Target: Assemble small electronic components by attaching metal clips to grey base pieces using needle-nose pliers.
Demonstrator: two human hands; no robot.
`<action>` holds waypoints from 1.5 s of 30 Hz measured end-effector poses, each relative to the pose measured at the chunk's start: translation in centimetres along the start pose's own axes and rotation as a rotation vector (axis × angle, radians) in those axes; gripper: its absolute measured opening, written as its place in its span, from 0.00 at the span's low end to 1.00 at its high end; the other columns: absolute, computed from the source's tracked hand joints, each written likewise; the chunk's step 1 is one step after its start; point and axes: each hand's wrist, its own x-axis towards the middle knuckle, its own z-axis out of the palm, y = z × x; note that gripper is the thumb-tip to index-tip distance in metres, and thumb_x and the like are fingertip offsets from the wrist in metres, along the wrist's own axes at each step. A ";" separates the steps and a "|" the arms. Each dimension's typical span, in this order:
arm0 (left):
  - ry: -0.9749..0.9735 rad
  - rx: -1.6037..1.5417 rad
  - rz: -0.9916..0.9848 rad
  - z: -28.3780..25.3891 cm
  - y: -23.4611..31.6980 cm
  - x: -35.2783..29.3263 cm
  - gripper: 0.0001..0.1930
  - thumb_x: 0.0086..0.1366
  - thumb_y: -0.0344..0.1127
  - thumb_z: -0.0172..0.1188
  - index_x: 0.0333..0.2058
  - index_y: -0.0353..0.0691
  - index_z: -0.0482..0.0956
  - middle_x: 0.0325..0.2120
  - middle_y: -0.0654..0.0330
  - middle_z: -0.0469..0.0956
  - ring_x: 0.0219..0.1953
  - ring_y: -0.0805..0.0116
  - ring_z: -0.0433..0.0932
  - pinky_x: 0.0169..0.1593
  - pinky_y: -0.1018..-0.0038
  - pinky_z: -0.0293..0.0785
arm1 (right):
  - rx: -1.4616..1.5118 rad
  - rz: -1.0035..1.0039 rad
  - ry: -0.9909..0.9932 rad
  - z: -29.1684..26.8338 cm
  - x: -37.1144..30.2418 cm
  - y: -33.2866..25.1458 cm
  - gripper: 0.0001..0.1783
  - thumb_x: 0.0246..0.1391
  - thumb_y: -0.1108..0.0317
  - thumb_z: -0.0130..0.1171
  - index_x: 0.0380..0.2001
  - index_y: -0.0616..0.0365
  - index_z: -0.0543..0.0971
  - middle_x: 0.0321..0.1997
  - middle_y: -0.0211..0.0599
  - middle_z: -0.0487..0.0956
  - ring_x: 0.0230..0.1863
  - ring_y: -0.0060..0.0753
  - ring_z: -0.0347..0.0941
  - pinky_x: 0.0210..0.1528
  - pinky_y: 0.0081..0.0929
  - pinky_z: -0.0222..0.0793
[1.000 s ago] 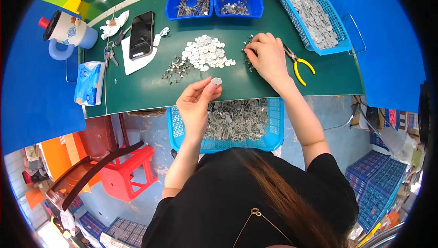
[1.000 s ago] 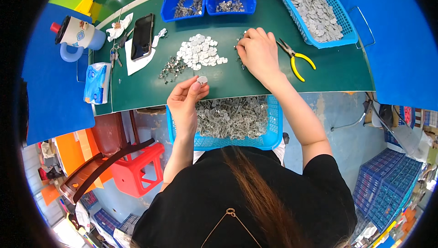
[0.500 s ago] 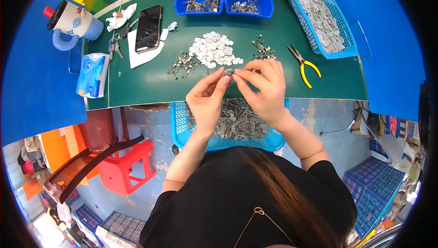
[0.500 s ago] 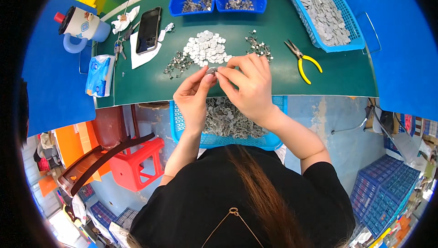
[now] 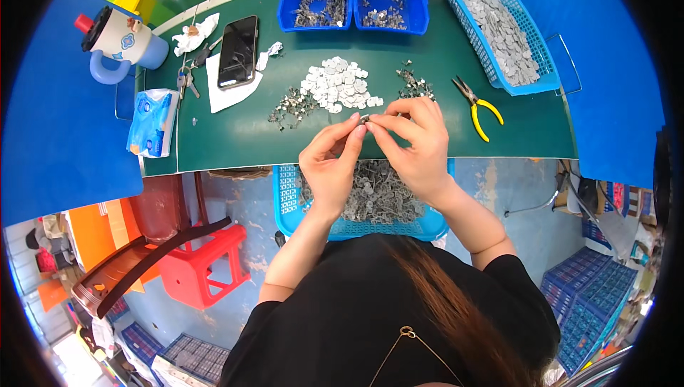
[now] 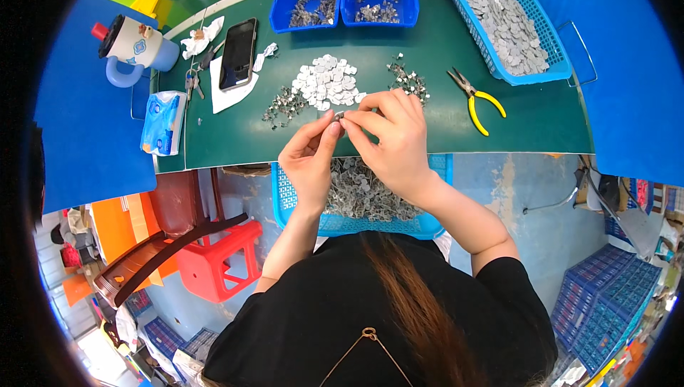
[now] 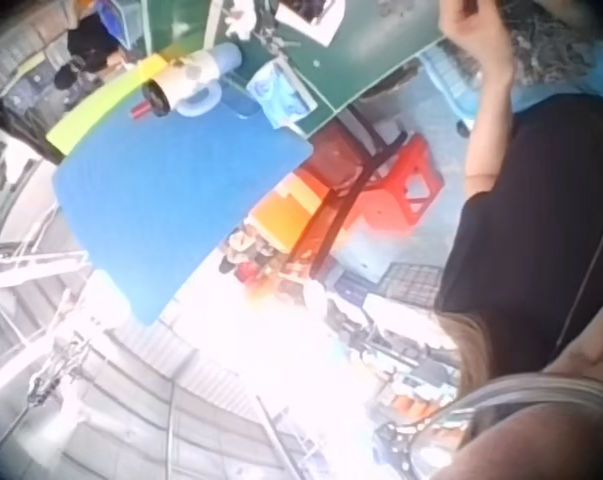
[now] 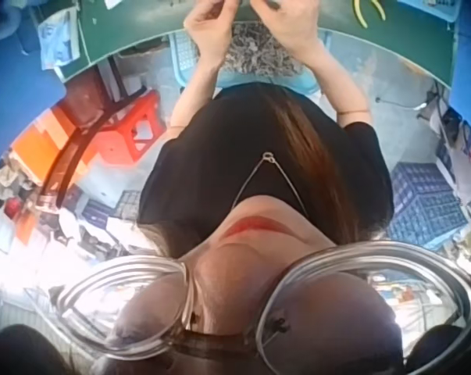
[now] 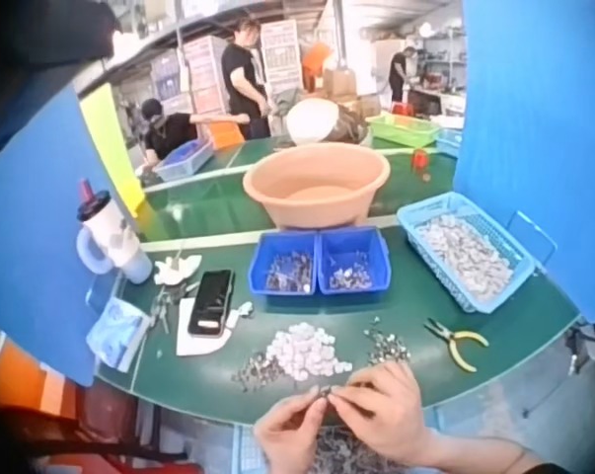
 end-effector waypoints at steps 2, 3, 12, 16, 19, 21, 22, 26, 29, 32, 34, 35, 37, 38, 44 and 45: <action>-0.013 -0.005 -0.007 -0.1 -0.1 0.0 0.11 0.59 0.21 0.61 0.41 0.33 0.80 0.34 0.61 0.79 0.34 0.80 0.76 0.37 0.85 0.72 | 0.081 0.058 -0.009 -0.1 -0.1 0.2 0.08 0.38 0.76 0.67 0.27 0.57 0.82 0.29 0.32 0.75 0.33 0.31 0.70 0.35 0.26 0.64; -0.023 -0.011 -0.019 -0.2 0.0 0.0 0.11 0.59 0.21 0.60 0.41 0.32 0.80 0.34 0.61 0.79 0.35 0.79 0.76 0.37 0.85 0.72 | 0.162 0.117 -0.023 -0.2 -0.2 0.2 0.08 0.39 0.76 0.67 0.28 0.58 0.83 0.30 0.33 0.75 0.34 0.30 0.70 0.35 0.25 0.65; -0.005 -0.123 -0.112 0.5 1.3 0.0 0.08 0.60 0.21 0.59 0.38 0.29 0.79 0.31 0.56 0.80 0.34 0.73 0.80 0.41 0.78 0.77 | 0.125 0.197 0.106 -1.4 -1.4 2.5 0.08 0.42 0.75 0.67 0.31 0.59 0.82 0.34 0.36 0.76 0.38 0.31 0.72 0.40 0.24 0.67; 0.009 -0.142 -0.083 0.1 0.9 -0.1 0.07 0.59 0.20 0.59 0.37 0.29 0.78 0.31 0.56 0.80 0.34 0.71 0.80 0.42 0.77 0.78 | -0.720 0.392 0.097 -4.8 -3.8 8.7 0.23 0.50 0.55 0.62 0.47 0.54 0.75 0.50 0.38 0.72 0.53 0.41 0.65 0.55 0.38 0.56; -0.029 -0.167 -0.071 0.5 0.9 -0.2 0.07 0.59 0.20 0.59 0.37 0.29 0.78 0.31 0.56 0.80 0.34 0.72 0.80 0.41 0.78 0.77 | -0.863 0.358 0.010 -6.4 -5.7 12.0 0.23 0.54 0.55 0.57 0.50 0.54 0.73 0.51 0.37 0.71 0.54 0.41 0.64 0.54 0.41 0.55; -0.038 -0.170 -0.054 0.7 0.8 -0.1 0.07 0.59 0.20 0.59 0.37 0.30 0.79 0.31 0.56 0.80 0.34 0.72 0.80 0.41 0.79 0.77 | -0.879 0.329 -0.064 -6.5 -5.2 11.5 0.17 0.56 0.61 0.56 0.47 0.56 0.74 0.46 0.36 0.73 0.51 0.41 0.66 0.52 0.40 0.59; -0.051 -0.176 -0.034 0.6 0.9 -0.2 0.07 0.59 0.20 0.60 0.37 0.30 0.79 0.31 0.56 0.80 0.34 0.72 0.80 0.40 0.80 0.76 | -0.877 0.329 -0.068 -6.5 -5.1 11.6 0.17 0.56 0.61 0.56 0.47 0.56 0.74 0.46 0.36 0.73 0.51 0.41 0.66 0.52 0.40 0.59; -0.033 -0.100 0.028 0.3 0.8 -0.3 0.06 0.58 0.19 0.60 0.36 0.30 0.79 0.31 0.56 0.80 0.34 0.72 0.80 0.40 0.80 0.76 | -0.438 0.271 0.028 -6.8 -3.3 8.9 0.11 0.50 0.70 0.60 0.39 0.60 0.77 0.39 0.39 0.75 0.43 0.43 0.70 0.44 0.35 0.67; -0.031 -0.050 0.071 -0.2 0.6 -0.8 0.06 0.57 0.19 0.61 0.35 0.31 0.79 0.32 0.55 0.80 0.34 0.72 0.80 0.39 0.80 0.76 | -0.181 -0.021 -0.095 -6.4 -1.4 3.4 0.16 0.43 0.69 0.65 0.38 0.59 0.77 0.41 0.39 0.75 0.42 0.43 0.71 0.44 0.35 0.67; -0.032 -0.011 0.138 -0.4 0.5 -0.7 0.07 0.56 0.18 0.62 0.34 0.31 0.80 0.33 0.54 0.80 0.35 0.72 0.79 0.38 0.81 0.76 | -0.229 -0.235 -0.187 -6.6 -0.1 1.8 0.20 0.37 0.68 0.67 0.39 0.56 0.78 0.41 0.38 0.75 0.41 0.42 0.70 0.43 0.35 0.67; -0.046 0.042 0.174 -0.6 0.7 -0.7 0.07 0.55 0.18 0.62 0.34 0.31 0.80 0.33 0.54 0.80 0.35 0.73 0.79 0.38 0.81 0.76 | -0.274 -0.332 -0.198 -6.7 0.4 1.6 0.21 0.37 0.68 0.67 0.39 0.55 0.78 0.40 0.35 0.75 0.40 0.41 0.70 0.41 0.37 0.66; -0.043 0.044 0.173 -0.7 0.7 -0.7 0.07 0.55 0.18 0.62 0.34 0.31 0.80 0.33 0.54 0.80 0.35 0.73 0.79 0.38 0.81 0.76 | -0.270 -0.332 -0.200 -6.7 0.6 1.5 0.21 0.37 0.68 0.67 0.39 0.55 0.78 0.40 0.35 0.75 0.40 0.41 0.70 0.41 0.37 0.66; -0.046 0.057 0.174 -0.8 0.8 -0.8 0.06 0.55 0.18 0.62 0.33 0.31 0.80 0.33 0.54 0.80 0.34 0.73 0.79 0.37 0.81 0.75 | -0.305 -0.412 -0.232 -6.8 1.0 1.3 0.21 0.37 0.67 0.67 0.40 0.56 0.78 0.39 0.35 0.75 0.39 0.40 0.70 0.40 0.37 0.66; -0.046 0.057 0.173 -0.9 0.8 -0.8 0.06 0.55 0.18 0.62 0.33 0.31 0.80 0.33 0.54 0.80 0.34 0.73 0.79 0.37 0.81 0.75 | -0.305 -0.412 -0.233 -6.8 1.2 1.2 0.21 0.37 0.67 0.67 0.40 0.56 0.78 0.39 0.35 0.75 0.39 0.40 0.70 0.40 0.37 0.66; -0.085 0.177 0.225 -1.4 0.9 -0.5 0.07 0.54 0.18 0.62 0.32 0.33 0.80 0.30 0.54 0.80 0.32 0.72 0.79 0.35 0.80 0.75 | -0.372 -0.549 -0.295 -7.2 2.3 0.7 0.20 0.36 0.67 0.67 0.37 0.58 0.78 0.37 0.34 0.75 0.37 0.38 0.71 0.37 0.35 0.64; -0.095 0.177 0.236 -1.4 0.9 -0.5 0.07 0.54 0.17 0.62 0.32 0.33 0.80 0.30 0.54 0.81 0.32 0.71 0.79 0.35 0.80 0.75 | -0.372 -0.571 -0.311 -7.3 2.5 0.7 0.20 0.35 0.67 0.67 0.37 0.59 0.78 0.36 0.34 0.75 0.37 0.38 0.71 0.36 0.35 0.64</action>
